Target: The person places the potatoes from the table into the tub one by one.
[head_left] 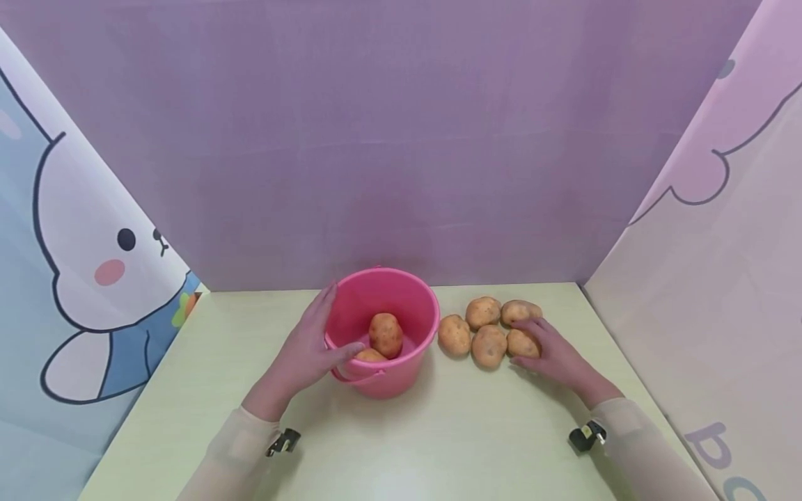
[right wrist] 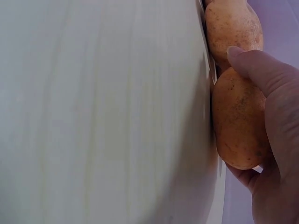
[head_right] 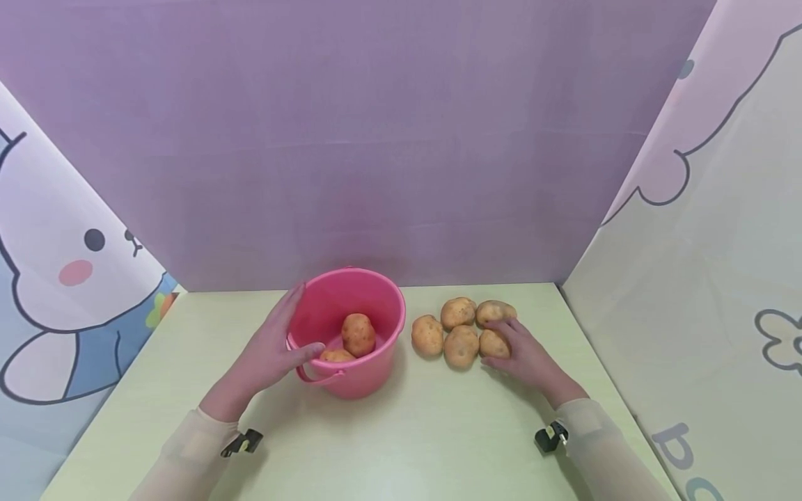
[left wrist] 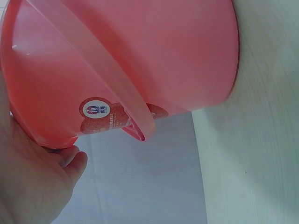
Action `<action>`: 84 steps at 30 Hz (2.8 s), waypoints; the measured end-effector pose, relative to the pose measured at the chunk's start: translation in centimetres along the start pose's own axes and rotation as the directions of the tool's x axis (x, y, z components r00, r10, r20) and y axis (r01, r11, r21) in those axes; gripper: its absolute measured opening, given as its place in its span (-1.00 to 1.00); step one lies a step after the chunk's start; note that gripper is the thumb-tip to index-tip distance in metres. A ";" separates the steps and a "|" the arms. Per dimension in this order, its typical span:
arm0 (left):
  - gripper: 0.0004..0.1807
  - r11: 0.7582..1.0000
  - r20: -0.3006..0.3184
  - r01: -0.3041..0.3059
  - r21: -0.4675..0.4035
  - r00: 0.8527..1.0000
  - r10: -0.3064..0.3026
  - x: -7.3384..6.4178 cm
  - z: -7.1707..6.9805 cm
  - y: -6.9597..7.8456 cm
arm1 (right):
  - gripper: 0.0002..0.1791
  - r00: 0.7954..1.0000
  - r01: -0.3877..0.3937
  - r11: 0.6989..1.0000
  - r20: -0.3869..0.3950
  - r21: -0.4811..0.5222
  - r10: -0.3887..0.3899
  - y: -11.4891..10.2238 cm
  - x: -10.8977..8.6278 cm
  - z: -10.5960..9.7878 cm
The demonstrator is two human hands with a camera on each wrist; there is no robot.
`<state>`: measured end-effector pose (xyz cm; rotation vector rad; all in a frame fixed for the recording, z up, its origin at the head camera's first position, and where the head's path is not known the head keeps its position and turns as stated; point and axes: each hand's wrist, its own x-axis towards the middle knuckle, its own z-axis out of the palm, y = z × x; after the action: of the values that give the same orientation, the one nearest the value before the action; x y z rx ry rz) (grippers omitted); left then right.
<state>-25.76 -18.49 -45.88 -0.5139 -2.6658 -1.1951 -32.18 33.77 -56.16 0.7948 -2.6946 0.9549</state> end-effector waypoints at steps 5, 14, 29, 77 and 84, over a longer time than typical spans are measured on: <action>0.35 1.000 0.008 -0.004 0.000 1.000 0.004 0.0 -0.2 0.1 | -0.15 1.000 -0.015 1.000 0.026 0.009 0.014 0.2 0.0 0.2; 0.36 1.000 0.015 0.016 0.004 1.000 -0.016 0.0 -0.3 0.1 | -0.05 0.999 -0.022 0.999 0.034 0.034 0.021 -0.1 0.2 0.2; 0.35 1.000 0.012 0.006 -0.024 1.000 -0.005 0.1 -0.1 0.2 | -0.21 0.998 -0.067 0.996 0.020 0.052 0.066 -0.1 -0.1 -0.2; 0.37 1.000 0.023 0.025 0.016 0.999 -0.025 -0.1 -0.2 0.2 | -0.34 0.999 -0.021 0.998 -0.045 0.063 0.024 -1.9 1.5 -2.1; 0.36 1.000 0.022 0.022 0.020 0.999 -0.022 -0.1 -0.2 0.2 | -0.29 0.998 0.021 0.998 -0.059 0.054 -0.018 -2.3 1.9 -2.3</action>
<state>-25.58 -18.57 -45.64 -0.4991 -2.7062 -1.1749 -32.54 32.87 -52.51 0.7890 -2.6172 1.0351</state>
